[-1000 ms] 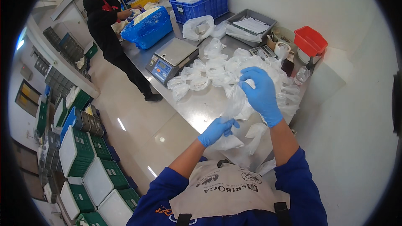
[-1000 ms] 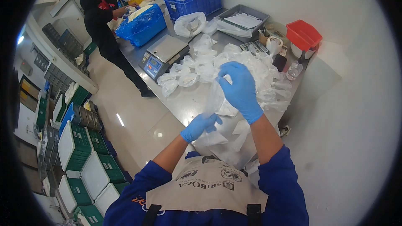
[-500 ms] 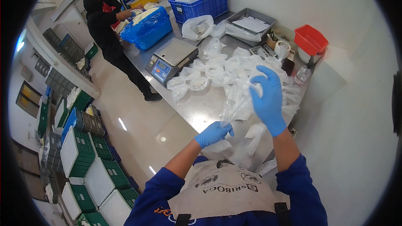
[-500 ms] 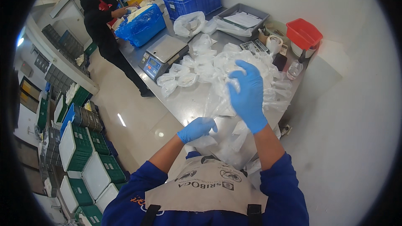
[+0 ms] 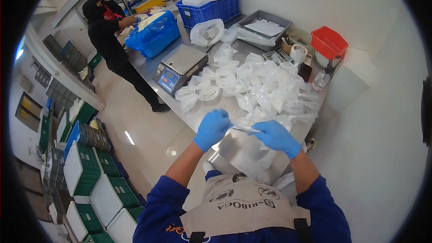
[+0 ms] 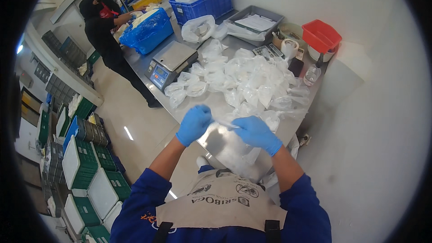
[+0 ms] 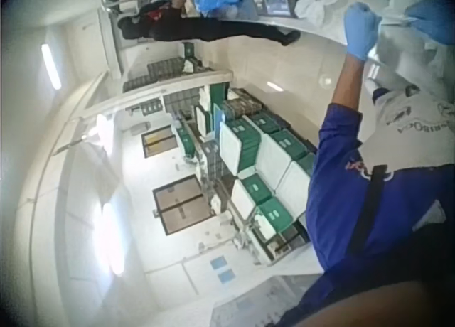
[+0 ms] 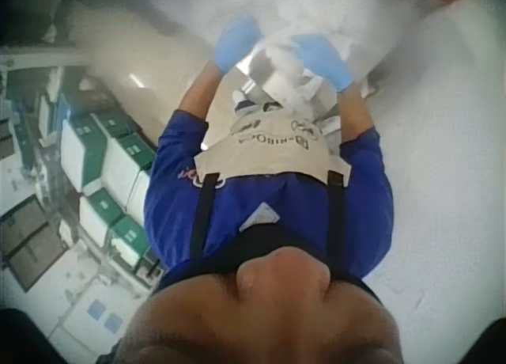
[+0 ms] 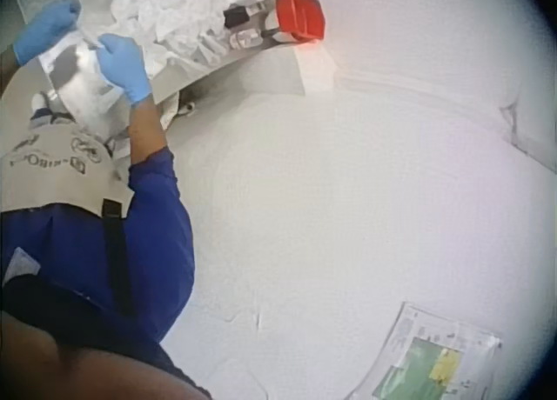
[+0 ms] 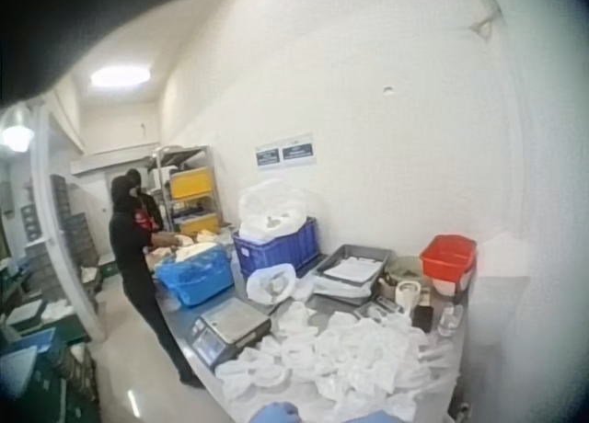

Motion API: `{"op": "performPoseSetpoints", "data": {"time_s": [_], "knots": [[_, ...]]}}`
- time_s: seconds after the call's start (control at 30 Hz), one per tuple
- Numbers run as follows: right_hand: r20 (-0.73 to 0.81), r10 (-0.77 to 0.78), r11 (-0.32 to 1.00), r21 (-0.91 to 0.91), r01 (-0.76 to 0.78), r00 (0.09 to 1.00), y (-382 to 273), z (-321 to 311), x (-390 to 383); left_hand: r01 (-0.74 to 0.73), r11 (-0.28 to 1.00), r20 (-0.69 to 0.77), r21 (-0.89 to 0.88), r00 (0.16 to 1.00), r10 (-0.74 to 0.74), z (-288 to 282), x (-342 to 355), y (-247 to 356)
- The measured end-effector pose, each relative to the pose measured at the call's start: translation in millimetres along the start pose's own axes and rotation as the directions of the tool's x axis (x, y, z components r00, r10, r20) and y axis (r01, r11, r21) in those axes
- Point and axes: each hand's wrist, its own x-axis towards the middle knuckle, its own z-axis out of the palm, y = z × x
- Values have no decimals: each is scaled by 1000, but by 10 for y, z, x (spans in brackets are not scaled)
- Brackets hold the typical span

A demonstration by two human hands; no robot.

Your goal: The person seals small plastic bags containing a white substance by hand. The person picks up individual bags from a large pile, presses the top of each bag together to close it, and places the sealed bags back onto the pile on the table.

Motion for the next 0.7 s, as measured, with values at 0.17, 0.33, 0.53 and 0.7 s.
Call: {"op": "performPoseSetpoints", "data": {"time_s": [0.17, 0.33, 0.53, 0.7], "knots": [[-50, -102, 876, 468, 114, 993, -91, 739, 99, 313, 567, 40, -762, 897, -441, -338, 595, 389], [-263, -4, 815, 559, 156, 965, 661, 715, 293, 468, 176, 455, -866, 883, -111, -320, 333, 568], [-391, -339, 927, -291, 235, 856, 44, 667, 284, 557, 473, 199, -682, 764, -614, 282, 129, 428], [-648, -270, 956, -266, 121, 712, -2, 726, 332, 322, -124, 310, -939, 634, -709, 385, 111, 707]]}}
